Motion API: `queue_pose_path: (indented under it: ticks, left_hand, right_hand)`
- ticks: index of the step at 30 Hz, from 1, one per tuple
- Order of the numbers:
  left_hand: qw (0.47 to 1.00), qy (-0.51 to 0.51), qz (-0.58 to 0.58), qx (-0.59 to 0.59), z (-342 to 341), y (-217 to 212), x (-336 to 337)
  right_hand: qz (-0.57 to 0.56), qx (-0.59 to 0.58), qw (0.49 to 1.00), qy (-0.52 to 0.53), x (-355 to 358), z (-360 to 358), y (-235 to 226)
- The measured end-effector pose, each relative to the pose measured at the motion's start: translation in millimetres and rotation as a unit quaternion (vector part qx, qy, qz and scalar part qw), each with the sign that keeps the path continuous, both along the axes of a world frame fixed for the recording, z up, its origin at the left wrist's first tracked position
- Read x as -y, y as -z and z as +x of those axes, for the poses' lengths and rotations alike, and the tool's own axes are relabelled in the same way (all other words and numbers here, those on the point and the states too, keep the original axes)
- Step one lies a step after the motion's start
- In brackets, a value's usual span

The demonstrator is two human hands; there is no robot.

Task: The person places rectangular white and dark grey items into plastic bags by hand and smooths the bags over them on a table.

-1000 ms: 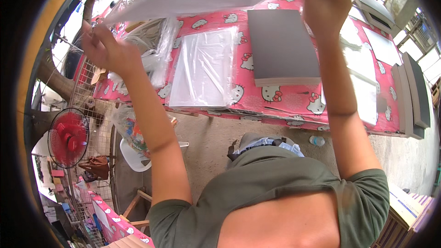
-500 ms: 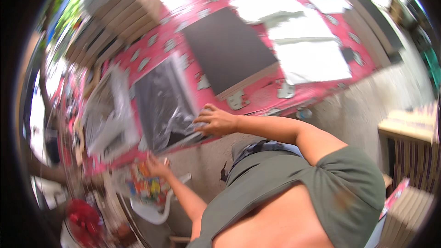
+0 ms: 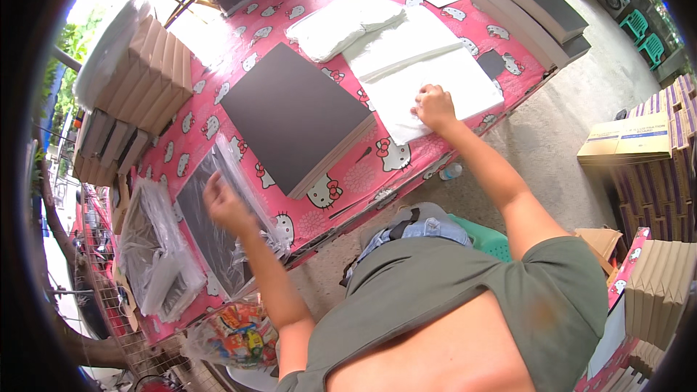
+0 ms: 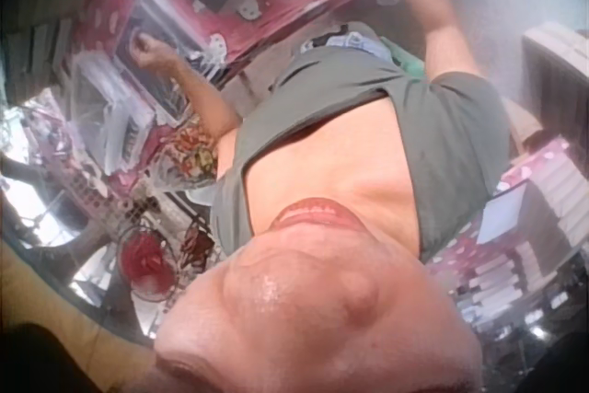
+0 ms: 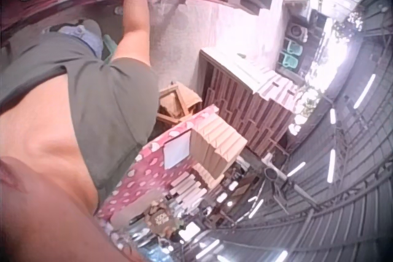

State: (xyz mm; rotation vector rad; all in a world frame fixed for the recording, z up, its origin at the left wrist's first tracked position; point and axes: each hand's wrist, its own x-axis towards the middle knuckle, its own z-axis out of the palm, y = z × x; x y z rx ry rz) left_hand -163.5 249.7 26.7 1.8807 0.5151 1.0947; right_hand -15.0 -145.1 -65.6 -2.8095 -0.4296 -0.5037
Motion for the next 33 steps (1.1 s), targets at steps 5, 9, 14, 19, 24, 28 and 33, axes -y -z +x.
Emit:
queue_pose_path:
  ticks: [5, 9, 14, 19, 24, 28, 33]
  left_hand:
    - [0.928, 0.256, 0.263, -0.064, 54.6, 6.3, 134.6]
    - [0.826, 0.376, 0.410, -0.095, 55.1, 43.9, 202.4]
    - [0.807, 0.415, 0.395, -0.143, 56.6, 84.2, 225.5]
    - [0.831, 0.390, 0.365, -0.154, 50.0, 90.5, 227.0]
    - [0.812, 0.412, 0.268, -0.315, 79.3, 50.2, 241.7]
    - [0.896, 0.330, 0.267, -0.129, 138.0, 1.6, 275.3]
    - [0.834, 0.537, -0.035, -0.118, 196.0, -38.8, 271.7]
  right_hand:
    - [0.031, 0.046, 0.971, -0.232, -9.0, -68.4, -9.1]
    - [0.053, -0.019, 0.934, -0.353, 9.2, -63.8, -49.2]
    - [0.133, -0.126, 0.960, -0.214, 24.7, -6.6, -31.4]
    - [0.200, -0.191, 0.937, -0.212, 31.4, 23.2, -13.7]
    - [0.437, -0.358, 0.814, -0.139, 72.8, 81.7, -48.1]
    - [0.360, -0.417, 0.787, -0.278, 67.1, 89.9, -104.0]
    - [0.432, -0.396, 0.740, -0.330, 67.3, 79.9, -148.7]
